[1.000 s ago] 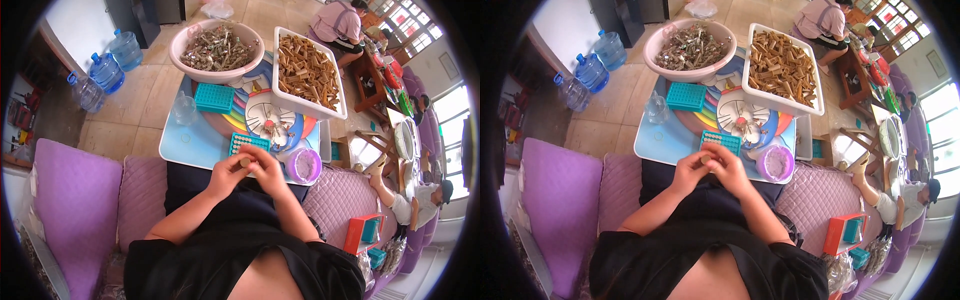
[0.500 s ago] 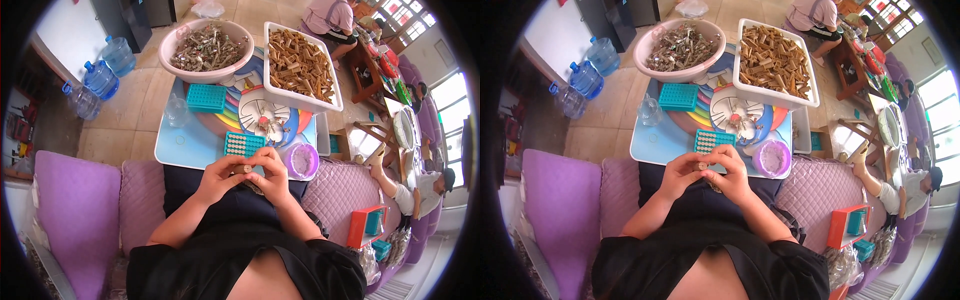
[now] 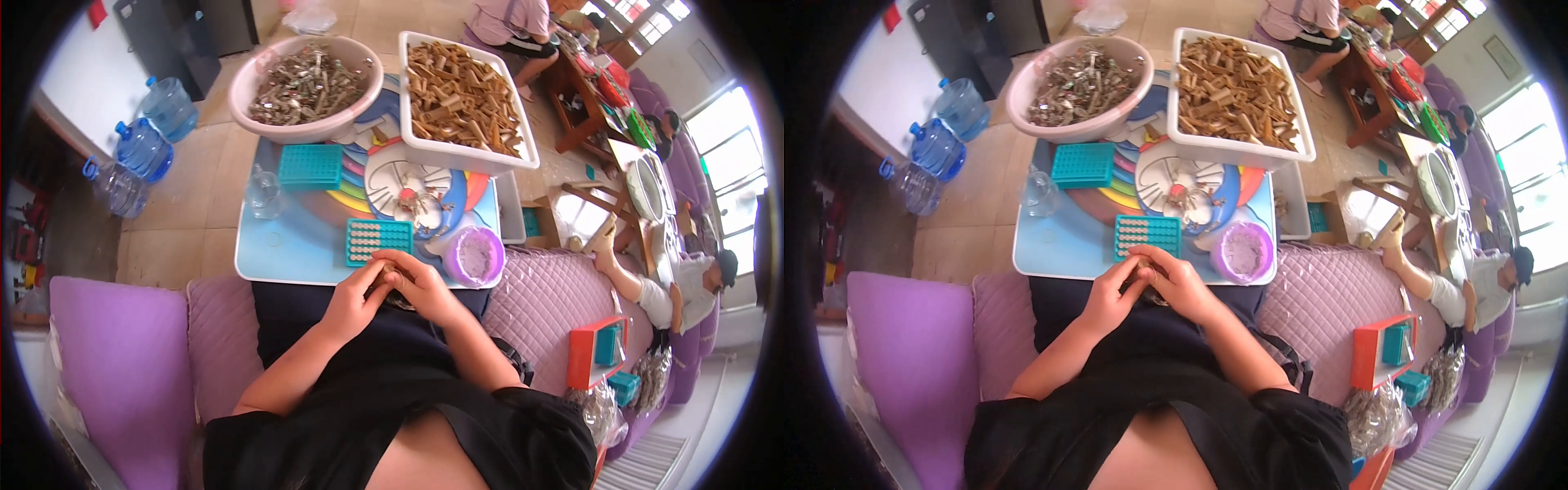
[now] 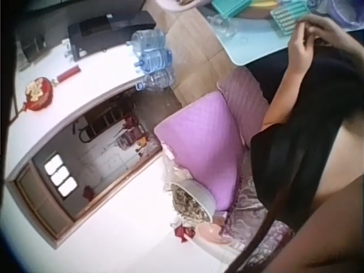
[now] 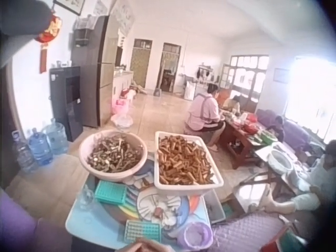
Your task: The person assembles small electronic or mechanical components by hand, taking them from a plastic container and placing them into a grid-like tray.
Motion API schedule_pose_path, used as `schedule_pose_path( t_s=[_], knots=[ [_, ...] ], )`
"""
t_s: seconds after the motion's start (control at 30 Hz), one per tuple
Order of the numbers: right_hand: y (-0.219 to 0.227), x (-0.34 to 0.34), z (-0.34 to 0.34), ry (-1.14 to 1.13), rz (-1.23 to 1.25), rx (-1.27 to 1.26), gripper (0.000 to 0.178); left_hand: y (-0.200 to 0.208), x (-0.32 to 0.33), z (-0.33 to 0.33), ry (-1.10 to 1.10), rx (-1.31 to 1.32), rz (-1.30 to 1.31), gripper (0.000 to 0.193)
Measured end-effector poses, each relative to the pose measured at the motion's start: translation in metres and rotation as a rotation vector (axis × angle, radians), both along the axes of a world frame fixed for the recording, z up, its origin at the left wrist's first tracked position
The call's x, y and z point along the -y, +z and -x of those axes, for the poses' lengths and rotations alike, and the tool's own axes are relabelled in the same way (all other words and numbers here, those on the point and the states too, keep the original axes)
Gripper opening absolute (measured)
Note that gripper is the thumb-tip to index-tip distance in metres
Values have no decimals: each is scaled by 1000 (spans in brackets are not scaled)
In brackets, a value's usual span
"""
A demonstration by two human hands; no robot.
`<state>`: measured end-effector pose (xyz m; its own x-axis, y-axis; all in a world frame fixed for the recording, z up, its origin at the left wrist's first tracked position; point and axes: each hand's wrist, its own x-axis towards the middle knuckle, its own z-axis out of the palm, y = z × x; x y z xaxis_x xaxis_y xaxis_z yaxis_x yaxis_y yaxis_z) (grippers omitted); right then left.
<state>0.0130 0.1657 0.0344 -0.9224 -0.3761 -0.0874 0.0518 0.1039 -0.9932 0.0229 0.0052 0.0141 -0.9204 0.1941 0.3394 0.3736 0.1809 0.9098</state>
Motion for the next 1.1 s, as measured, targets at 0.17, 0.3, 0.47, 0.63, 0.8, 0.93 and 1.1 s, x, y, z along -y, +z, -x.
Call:
schedule_pose_path(
  t_s=[0.17, 0.3, 0.47, 0.63, 0.8, 0.93, 1.1],
  knots=[
    [22, -77, 21, -313, -656, -347, 19, 0, 22, -3, -197, 459, -295, 10],
    [-13, -115, 29, -324, -1031, -218, 19, -9, 24, 8, -350, 426, -337, 12],
    [-48, -125, 32, -296, -1069, -263, 14, -10, 15, 3, -426, 584, -618, 18],
    [-44, -123, 36, -227, -1084, -239, 16, -17, 16, 5, -377, 715, -622, 21],
    [-42, -122, 33, -251, -1092, -249, 17, -14, 14, 3, -356, 764, -668, 20],
    [-43, -125, 37, -182, -1092, -256, 18, -16, 13, 5, -343, 786, -640, 22],
    [-35, -122, 36, -230, -1019, -234, 15, -12, 13, 5, -317, 824, -621, 25]
  ],
)
